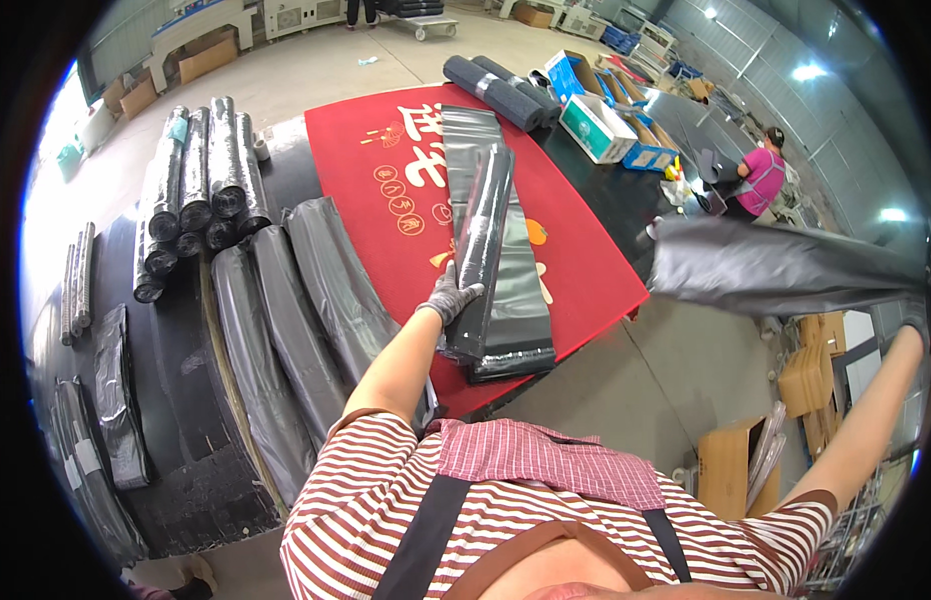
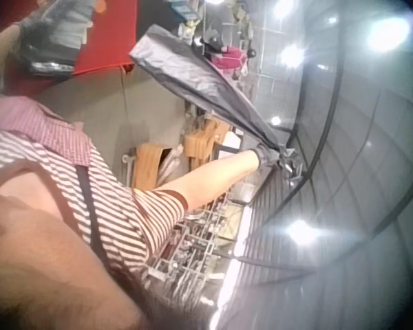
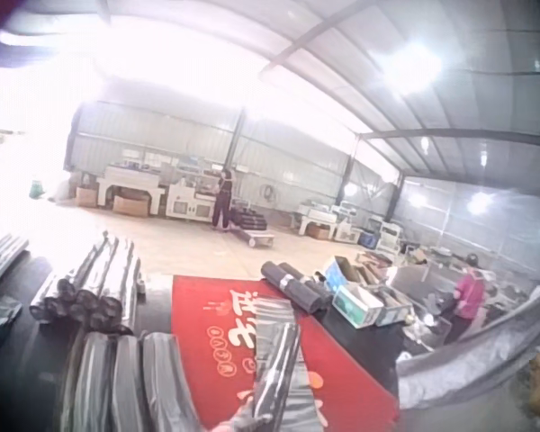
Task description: The person slides a roll of plastic film into a grey plastic bag, tucks the ends of the bag, and places the packaged roll onto a stack on the workbench.
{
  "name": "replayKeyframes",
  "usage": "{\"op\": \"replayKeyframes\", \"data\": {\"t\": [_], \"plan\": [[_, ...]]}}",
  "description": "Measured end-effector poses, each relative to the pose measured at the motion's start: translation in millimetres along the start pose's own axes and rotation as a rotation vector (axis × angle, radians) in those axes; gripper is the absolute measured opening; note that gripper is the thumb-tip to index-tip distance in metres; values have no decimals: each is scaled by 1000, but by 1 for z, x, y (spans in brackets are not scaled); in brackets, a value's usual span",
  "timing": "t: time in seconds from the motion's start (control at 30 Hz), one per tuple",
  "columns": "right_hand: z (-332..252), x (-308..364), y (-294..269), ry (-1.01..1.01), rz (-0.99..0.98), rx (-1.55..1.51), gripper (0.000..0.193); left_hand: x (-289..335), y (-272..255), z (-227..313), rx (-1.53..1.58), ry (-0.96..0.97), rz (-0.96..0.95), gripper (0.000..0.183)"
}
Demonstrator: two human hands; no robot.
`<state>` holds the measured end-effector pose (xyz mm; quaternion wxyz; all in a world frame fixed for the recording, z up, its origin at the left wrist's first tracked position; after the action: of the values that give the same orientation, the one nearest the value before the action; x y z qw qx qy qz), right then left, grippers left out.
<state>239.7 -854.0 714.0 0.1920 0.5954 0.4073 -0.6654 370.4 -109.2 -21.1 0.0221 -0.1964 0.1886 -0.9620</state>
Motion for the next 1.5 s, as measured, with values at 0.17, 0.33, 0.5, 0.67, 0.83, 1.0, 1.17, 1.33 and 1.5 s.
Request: {"op": "replayKeyframes", "data": {"t": [0.17, 0.33, 0.5, 0.67, 0.83, 1.0, 1.17, 1.33, 1.5], "plan": [[-114, 146, 87, -27, -399, -837, 22, 42, -6, 67, -336, 360, 293, 80], [-278, 354, 113, 503, -1126, -1695, 21, 185, 123, 158, 39, 772, -211, 100], [-332, 441, 144, 86, -856, -1767, 26, 208, 217, 99, 433, 310, -416, 47], [-301, 698, 111, -154, -1705, -1580, 40, 257, 158, 149, -203, 765, 441, 54], [-213, 827, 14, -368, -2702, -1274, 58, 291, 241, 57, 488, 186, -405, 58], [-208, 794, -50, -368, -3044, -1233, 77, 314, 253, -31, 532, -84, -73, 32], [-234, 772, -160, -824, -2863, -1580, 88, 348, 215, -59, 692, 5, 314, 36], [-257, 823, -194, -1235, -2729, -1457, 54, 383, 204, -128, 127, -159, 286, 56], [-295, 848, -242, -1758, -2237, -1521, 58, 402, 162, -163, 267, -285, 210, 50]]}}
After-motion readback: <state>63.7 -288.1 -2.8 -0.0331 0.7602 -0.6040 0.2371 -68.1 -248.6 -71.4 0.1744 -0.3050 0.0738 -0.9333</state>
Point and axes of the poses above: each hand's wrist, its own x-axis away from the middle knuckle, its own y-axis out of the palm, z = x × y, the point moved 8 cm from there along -x, towards the middle knuckle, and after that the axes turned 5 degrees about -y, right-handed, at the moved point
